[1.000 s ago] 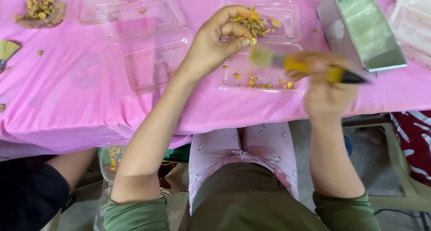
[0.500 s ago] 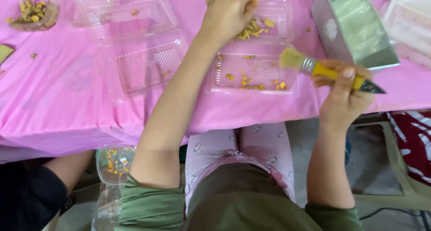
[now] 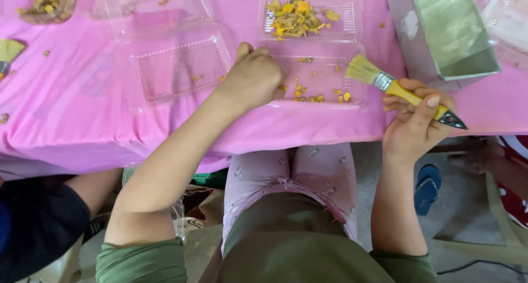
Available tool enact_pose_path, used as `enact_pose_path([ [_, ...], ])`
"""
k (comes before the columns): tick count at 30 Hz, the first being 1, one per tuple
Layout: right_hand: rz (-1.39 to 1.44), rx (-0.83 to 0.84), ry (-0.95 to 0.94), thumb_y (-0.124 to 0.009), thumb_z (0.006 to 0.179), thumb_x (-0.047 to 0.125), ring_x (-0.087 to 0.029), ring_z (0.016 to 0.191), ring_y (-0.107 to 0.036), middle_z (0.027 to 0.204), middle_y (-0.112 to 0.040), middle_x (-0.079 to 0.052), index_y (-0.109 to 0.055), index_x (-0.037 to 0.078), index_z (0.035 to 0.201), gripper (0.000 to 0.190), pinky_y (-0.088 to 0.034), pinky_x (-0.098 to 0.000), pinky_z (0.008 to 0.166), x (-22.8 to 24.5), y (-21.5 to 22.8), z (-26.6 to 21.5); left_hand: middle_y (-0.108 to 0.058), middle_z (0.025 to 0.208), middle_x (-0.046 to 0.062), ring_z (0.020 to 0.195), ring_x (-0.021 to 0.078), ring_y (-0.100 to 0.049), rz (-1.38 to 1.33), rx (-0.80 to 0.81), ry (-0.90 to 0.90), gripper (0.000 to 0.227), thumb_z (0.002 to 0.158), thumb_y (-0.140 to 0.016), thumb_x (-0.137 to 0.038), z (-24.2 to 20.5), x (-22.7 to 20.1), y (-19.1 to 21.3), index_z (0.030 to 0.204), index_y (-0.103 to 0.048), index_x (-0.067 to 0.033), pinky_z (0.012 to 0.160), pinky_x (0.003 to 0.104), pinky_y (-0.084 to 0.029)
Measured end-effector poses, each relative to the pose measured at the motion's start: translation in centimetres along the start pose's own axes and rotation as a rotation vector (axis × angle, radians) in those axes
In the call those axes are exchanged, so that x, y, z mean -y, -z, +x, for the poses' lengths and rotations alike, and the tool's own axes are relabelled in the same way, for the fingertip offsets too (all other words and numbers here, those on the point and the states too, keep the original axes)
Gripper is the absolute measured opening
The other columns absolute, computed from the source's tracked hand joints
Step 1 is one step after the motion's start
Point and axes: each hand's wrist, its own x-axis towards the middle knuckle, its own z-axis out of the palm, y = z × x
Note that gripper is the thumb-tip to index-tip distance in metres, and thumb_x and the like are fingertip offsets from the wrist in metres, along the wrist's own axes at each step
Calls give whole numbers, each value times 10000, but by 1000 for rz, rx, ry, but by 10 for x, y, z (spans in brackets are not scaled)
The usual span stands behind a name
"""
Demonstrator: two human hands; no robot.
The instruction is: Using a small paintbrush to clean and sort dried tea leaves or flowers inside plastic clamshell containers on a production table.
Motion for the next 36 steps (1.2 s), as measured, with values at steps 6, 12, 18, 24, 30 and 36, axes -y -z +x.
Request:
enact_pose_path([
  [6,-6,-1,-24,-520,1141,304,-323,742,-699,1114,-680,-280,-500,48,1119,258,-602,-335,646,7,-4,0,-524,572,17,836,278,-519,-2,81,-76,181,766,-626,-159,14,0,-2,600,-568,-116,802,461,-294],
  [12,-47,-28,-17,-547,1123,361,-315,711,-686,1088,-693,-274,-514,46,1105,317,-588,-336,620,9,-8,0,-481,520,-10,817,255,-497,-207,45,-51,293,862,-583,-194,7,4,16,570,-571,-178,849,432,-296],
  [18,-62,-16,10,-521,1137,326,-325,704,-684,1089,-694,-279,-516,38,1113,289,-589,-343,616,8,-7,0,-447,542,-62,840,223,-484,-277,-138,-110,282,811,-674,-157,17,-3,12,592,-502,-197,819,404,-277],
  [24,-65,-2,11,-536,1137,316,-320,721,-691,1102,-691,-279,-519,39,1120,278,-596,-334,638,7,-6,1,-589,624,26,880,278,-509,-82,36,-134,373,799,-717,-442,22,-10,6,673,-658,-95,812,469,-327],
  [30,-43,-7,7,-540,1132,304,-333,700,-677,1089,-677,-294,-512,21,1108,286,-592,-347,622,8,-8,0,-592,634,21,854,265,-543,-75,48,-141,365,789,-753,-431,31,-11,1,670,-630,-108,822,456,-334],
  [36,-41,9,1,-540,1136,295,-323,726,-687,1111,-668,-286,-500,39,1116,260,-594,-328,639,7,-5,-1,-474,514,24,732,277,-524,-109,-64,-157,252,797,-622,-136,34,-7,-13,557,-551,-106,795,441,-334],
])
